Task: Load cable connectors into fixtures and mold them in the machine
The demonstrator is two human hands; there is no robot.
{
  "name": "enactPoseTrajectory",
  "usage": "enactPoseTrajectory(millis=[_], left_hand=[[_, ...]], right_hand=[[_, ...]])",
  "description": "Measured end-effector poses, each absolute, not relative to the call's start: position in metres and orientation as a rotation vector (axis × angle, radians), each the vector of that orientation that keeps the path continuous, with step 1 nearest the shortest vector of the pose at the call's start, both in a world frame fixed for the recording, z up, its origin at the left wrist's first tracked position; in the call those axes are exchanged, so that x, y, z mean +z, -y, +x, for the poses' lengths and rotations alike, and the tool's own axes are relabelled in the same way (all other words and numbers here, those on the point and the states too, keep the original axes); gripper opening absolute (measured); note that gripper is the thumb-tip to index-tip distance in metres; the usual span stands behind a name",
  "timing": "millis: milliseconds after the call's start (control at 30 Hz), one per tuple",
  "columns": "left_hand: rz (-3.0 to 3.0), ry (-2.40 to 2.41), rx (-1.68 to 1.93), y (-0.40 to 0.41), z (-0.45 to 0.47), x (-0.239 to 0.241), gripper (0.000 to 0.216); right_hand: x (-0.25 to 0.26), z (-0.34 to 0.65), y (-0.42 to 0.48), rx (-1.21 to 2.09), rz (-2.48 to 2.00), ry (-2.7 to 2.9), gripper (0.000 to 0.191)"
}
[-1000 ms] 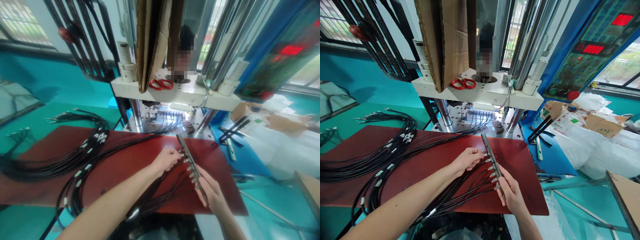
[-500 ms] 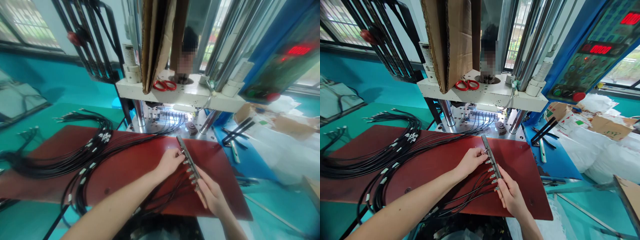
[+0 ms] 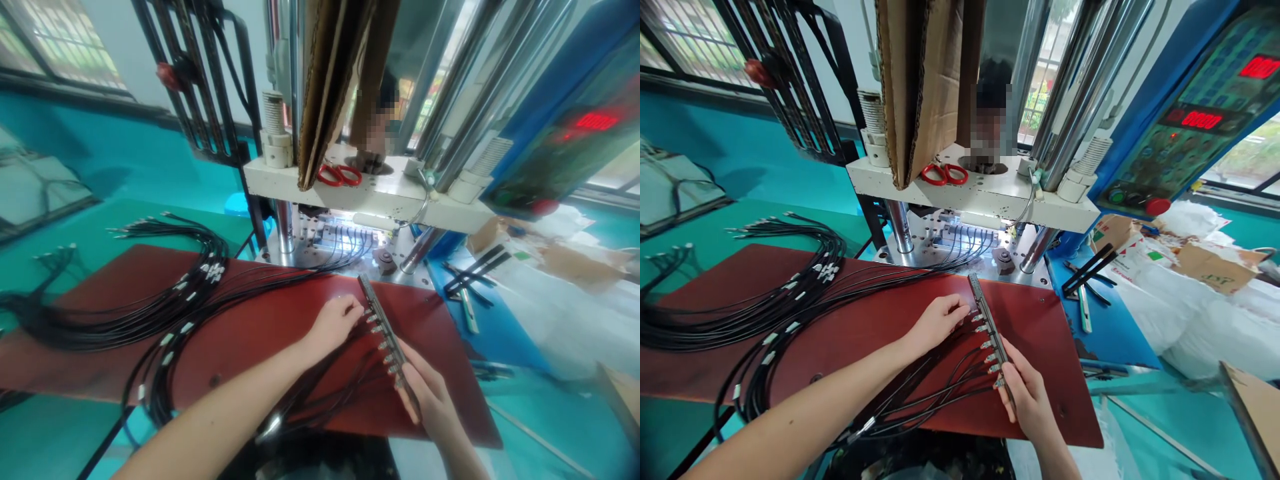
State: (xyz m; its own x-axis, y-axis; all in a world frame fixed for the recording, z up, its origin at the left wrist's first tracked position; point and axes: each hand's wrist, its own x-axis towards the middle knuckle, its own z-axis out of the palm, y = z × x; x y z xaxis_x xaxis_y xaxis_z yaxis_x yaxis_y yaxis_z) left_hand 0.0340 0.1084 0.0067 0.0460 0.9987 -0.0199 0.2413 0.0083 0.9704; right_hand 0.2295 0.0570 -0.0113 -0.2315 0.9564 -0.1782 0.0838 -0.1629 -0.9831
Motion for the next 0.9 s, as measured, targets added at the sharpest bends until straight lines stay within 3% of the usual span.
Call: enactPoseTrajectory(millis=[233, 900], left_hand=[[1.387, -1.262, 1.127, -0.105, 0.033, 0.009, 0.021], [1.096, -1.19, 0.873, -0.131, 0.03, 0.007, 0.013]], right_hand=[[-0.01, 0.231, -0.057, 1.515, -1.211, 1.352, 0.052], [-0.005, 0.226, -0.061, 1.457, -1.275, 1.42, 0.052]])
